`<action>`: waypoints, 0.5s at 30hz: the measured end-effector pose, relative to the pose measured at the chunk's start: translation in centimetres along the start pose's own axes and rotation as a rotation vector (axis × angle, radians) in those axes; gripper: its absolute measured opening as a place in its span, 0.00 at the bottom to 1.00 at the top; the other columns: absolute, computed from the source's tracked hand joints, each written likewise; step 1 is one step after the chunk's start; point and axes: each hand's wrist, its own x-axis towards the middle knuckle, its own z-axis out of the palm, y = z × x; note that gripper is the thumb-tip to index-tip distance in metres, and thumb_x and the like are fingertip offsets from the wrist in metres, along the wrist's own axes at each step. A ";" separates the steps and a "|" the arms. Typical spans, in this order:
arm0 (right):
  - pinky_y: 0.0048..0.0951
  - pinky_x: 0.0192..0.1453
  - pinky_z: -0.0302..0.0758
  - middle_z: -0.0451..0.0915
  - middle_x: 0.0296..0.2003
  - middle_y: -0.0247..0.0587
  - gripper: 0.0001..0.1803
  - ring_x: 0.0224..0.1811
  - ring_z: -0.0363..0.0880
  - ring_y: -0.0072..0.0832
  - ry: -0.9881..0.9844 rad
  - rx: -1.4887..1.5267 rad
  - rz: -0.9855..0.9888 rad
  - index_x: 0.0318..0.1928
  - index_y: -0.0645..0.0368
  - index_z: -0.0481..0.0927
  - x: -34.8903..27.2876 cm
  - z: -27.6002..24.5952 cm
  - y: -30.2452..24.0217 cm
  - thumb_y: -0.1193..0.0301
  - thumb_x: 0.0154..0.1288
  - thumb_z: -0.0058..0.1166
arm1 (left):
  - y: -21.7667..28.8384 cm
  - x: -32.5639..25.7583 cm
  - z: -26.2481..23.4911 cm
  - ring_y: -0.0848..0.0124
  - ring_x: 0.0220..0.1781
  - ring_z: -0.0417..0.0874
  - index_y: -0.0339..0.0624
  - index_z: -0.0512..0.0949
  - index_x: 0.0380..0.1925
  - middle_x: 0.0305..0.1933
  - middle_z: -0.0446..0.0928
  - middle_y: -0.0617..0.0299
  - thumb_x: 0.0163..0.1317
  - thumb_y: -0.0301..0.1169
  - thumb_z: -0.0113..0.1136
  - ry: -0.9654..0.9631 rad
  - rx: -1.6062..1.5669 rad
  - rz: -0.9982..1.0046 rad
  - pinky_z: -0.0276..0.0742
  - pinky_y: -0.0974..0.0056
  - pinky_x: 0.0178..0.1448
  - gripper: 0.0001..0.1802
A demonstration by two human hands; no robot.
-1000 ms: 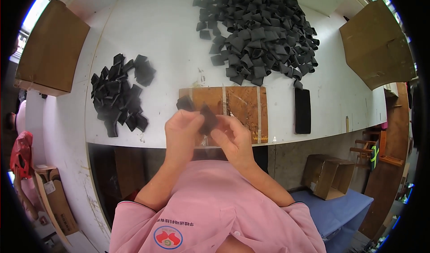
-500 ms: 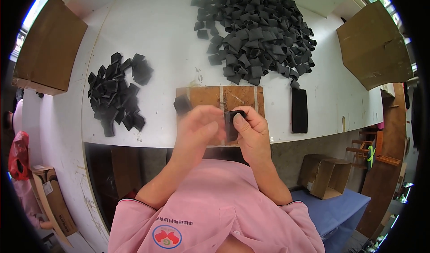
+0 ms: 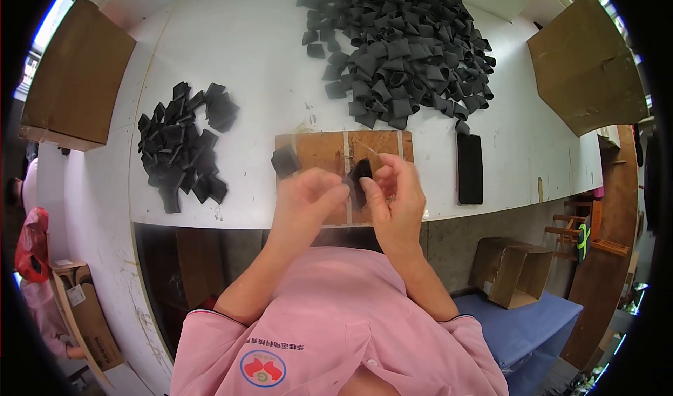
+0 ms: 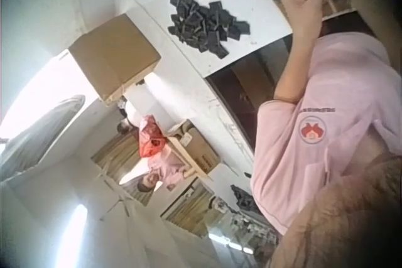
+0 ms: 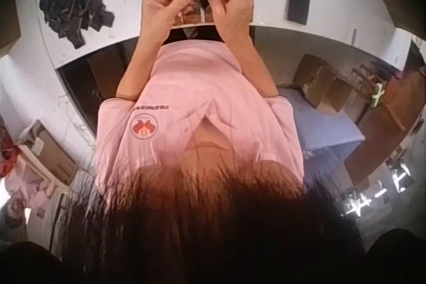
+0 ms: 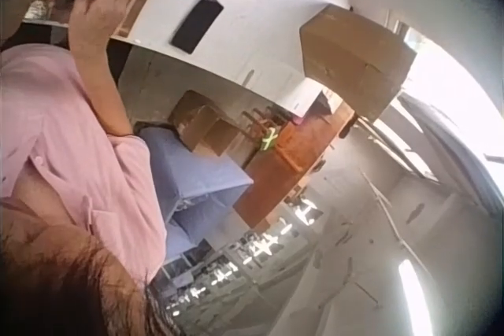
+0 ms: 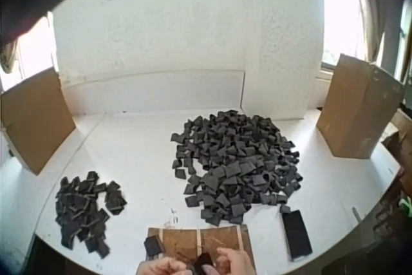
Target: The recorder is inspecting and assembling small black plastic components at a workshop table.
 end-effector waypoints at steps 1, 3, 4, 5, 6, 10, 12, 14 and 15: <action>0.17 0.29 0.70 0.71 0.30 0.38 0.15 0.27 0.72 0.22 0.150 -0.352 -0.276 0.41 0.64 0.72 -0.1 0.1 -0.1 0.78 0.51 0.57 | -0.3 -0.2 0.0 0.81 0.26 0.75 0.36 0.74 0.28 0.25 0.75 0.62 0.56 0.23 0.56 0.014 0.004 0.007 0.75 0.75 0.31 0.02; 0.22 0.24 0.69 0.70 0.29 0.40 0.12 0.25 0.72 0.26 0.013 -0.134 -0.232 0.35 0.63 0.75 -0.5 0.0 -0.7 0.79 0.47 0.60 | -0.8 -0.6 0.1 0.83 0.26 0.73 0.35 0.74 0.28 0.25 0.74 0.65 0.55 0.23 0.56 0.057 0.276 0.189 0.73 0.76 0.30 0.02; 0.23 0.24 0.69 0.70 0.28 0.40 0.12 0.25 0.72 0.26 -0.021 -0.138 -0.261 0.35 0.63 0.75 -0.6 0.0 -0.6 0.79 0.47 0.59 | -0.1 -0.6 0.4 0.84 0.27 0.71 0.35 0.74 0.28 0.25 0.74 0.67 0.54 0.21 0.56 0.006 0.443 0.318 0.70 0.76 0.28 0.02; 0.23 0.24 0.69 0.70 0.27 0.41 0.12 0.26 0.73 0.26 -0.056 -0.140 -0.292 0.35 0.63 0.75 -0.7 0.0 -0.5 0.80 0.47 0.59 | -0.2 -0.7 0.8 0.82 0.26 0.72 0.34 0.72 0.27 0.24 0.74 0.66 0.53 0.20 0.55 0.006 0.430 0.325 0.68 0.75 0.27 0.02; 0.23 0.24 0.69 0.70 0.27 0.41 0.12 0.26 0.73 0.26 -0.072 -0.117 -0.302 0.35 0.63 0.75 -0.6 0.0 -0.5 0.80 0.47 0.59 | 0.0 -0.7 1.0 0.80 0.24 0.73 0.35 0.72 0.27 0.23 0.74 0.64 0.52 0.19 0.55 0.028 0.503 0.385 0.68 0.75 0.26 0.03; 0.26 0.23 0.68 0.70 0.25 0.42 0.08 0.23 0.71 0.28 -0.047 -0.414 -0.448 0.31 0.64 0.75 -0.1 0.2 -0.2 0.81 0.48 0.56 | -1.3 -0.2 1.9 0.70 0.17 0.76 0.36 0.73 0.26 0.18 0.74 0.58 0.47 0.18 0.56 0.291 0.788 0.755 0.69 0.71 0.20 0.05; 0.28 0.22 0.67 0.71 0.25 0.42 0.04 0.21 0.70 0.30 -0.014 -0.547 -0.552 0.28 0.65 0.74 0.0 0.9 0.1 0.81 0.50 0.54 | -1.8 0.2 2.1 0.71 0.17 0.76 0.36 0.73 0.26 0.18 0.74 0.59 0.47 0.18 0.56 0.358 0.768 0.731 0.69 0.71 0.20 0.05; 0.28 0.22 0.67 0.71 0.25 0.42 0.03 0.21 0.70 0.30 -0.010 -0.459 -0.435 0.28 0.65 0.74 -0.6 0.8 -0.4 0.81 0.50 0.54 | -1.7 0.1 2.1 0.77 0.18 0.75 0.35 0.75 0.27 0.20 0.75 0.61 0.49 0.19 0.57 0.363 0.602 0.558 0.70 0.72 0.20 0.04; 0.27 0.22 0.66 0.71 0.24 0.42 0.03 0.21 0.70 0.30 0.004 -0.390 -0.307 0.28 0.65 0.74 -0.7 0.8 -0.5 0.81 0.51 0.54 | -1.7 0.1 2.0 0.77 0.18 0.75 0.35 0.75 0.27 0.20 0.75 0.61 0.49 0.19 0.57 0.373 0.604 0.560 0.70 0.72 0.20 0.04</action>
